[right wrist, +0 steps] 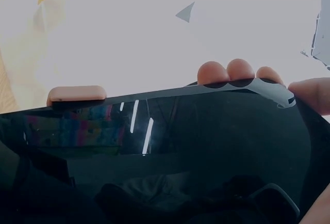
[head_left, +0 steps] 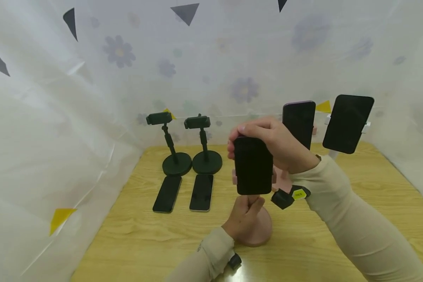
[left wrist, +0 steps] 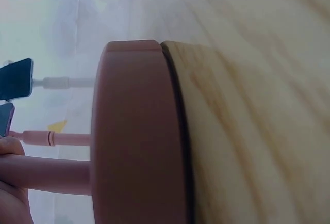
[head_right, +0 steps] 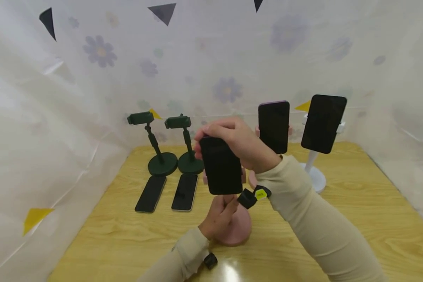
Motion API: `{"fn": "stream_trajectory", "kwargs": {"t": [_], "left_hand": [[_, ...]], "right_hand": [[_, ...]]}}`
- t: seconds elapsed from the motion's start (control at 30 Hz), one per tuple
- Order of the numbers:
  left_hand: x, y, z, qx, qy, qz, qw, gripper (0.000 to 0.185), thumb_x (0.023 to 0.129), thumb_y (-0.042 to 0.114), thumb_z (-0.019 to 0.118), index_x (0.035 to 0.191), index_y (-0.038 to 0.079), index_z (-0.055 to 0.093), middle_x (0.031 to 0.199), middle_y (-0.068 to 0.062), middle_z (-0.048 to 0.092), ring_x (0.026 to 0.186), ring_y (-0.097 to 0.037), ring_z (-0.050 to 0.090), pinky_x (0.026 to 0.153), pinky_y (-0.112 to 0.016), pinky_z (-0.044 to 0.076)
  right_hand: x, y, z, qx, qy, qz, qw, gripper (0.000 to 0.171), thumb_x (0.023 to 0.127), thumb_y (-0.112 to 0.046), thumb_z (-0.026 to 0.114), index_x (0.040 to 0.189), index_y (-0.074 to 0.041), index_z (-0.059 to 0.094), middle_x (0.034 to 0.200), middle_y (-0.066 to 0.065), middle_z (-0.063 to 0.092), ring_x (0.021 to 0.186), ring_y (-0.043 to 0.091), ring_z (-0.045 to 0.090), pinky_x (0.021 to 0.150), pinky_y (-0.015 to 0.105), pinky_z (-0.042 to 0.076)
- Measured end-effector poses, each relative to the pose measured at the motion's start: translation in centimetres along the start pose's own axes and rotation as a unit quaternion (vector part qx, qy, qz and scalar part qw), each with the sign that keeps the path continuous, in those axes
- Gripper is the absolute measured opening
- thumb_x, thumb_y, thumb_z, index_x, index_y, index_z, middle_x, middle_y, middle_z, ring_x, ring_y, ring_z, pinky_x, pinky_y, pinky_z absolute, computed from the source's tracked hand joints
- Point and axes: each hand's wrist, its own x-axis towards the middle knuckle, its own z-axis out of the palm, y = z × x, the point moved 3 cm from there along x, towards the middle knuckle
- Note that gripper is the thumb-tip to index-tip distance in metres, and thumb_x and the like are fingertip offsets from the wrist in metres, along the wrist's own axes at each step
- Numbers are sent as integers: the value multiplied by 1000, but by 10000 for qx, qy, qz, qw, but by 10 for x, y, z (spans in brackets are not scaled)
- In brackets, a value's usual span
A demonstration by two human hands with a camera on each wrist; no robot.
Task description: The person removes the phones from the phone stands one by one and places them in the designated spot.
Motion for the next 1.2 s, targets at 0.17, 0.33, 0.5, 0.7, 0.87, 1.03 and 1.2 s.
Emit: {"fn": "stream_trajectory", "kwargs": {"t": [0.17,0.33,0.5,0.7,0.87,1.03,1.2], "left_hand": [[0,0,0,-96,9,-184,9998,42,103,4,47,66,12,28,62,6,27,58,-8,30,59,-18,28],[1,3,1,-107,-16,-232,9997,43,103,2,47,65,12,28,62,6,28,59,-7,31,59,-17,28],[3,24,-3,-67,-151,-173,9997,42,101,-1,47,66,11,29,63,6,29,61,-4,32,60,-17,30],[2,15,-2,-67,-90,-285,9995,42,102,0,46,66,12,29,62,5,28,59,-5,30,60,-17,28],[4,2,-1,32,8,-91,10000,42,103,4,46,67,13,27,62,4,27,58,-5,28,58,-17,27],[2,-1,-2,-2,-14,-203,9998,43,105,13,47,66,12,29,62,3,29,58,-5,30,58,-17,28],[0,-3,1,-8,-53,-265,9996,43,105,15,46,66,11,28,61,3,28,57,-4,28,56,-17,27]], "right_hand": [[0,-1,0,-14,-42,-60,10000,29,105,-20,47,99,-4,70,94,8,72,86,23,70,87,41,59],[0,0,-1,-114,-16,-67,9999,30,106,-21,47,99,-3,70,94,8,72,85,24,70,87,42,58],[0,0,-2,-147,-10,-109,9998,29,105,-20,47,100,-2,70,93,9,72,85,24,70,86,41,59],[1,-1,-1,-202,-27,-127,9997,29,105,-20,47,100,-1,69,94,9,72,86,24,70,86,40,58],[2,-4,-1,-198,-43,-93,9998,29,105,-22,48,101,-3,69,95,9,72,88,24,71,88,40,58],[3,-5,-2,-223,-9,-120,9997,29,105,-22,49,100,-2,70,95,9,72,87,25,71,87,40,59],[0,-3,-3,-249,68,-168,9995,29,105,-21,49,101,0,69,94,10,72,85,24,71,85,40,59]]}}
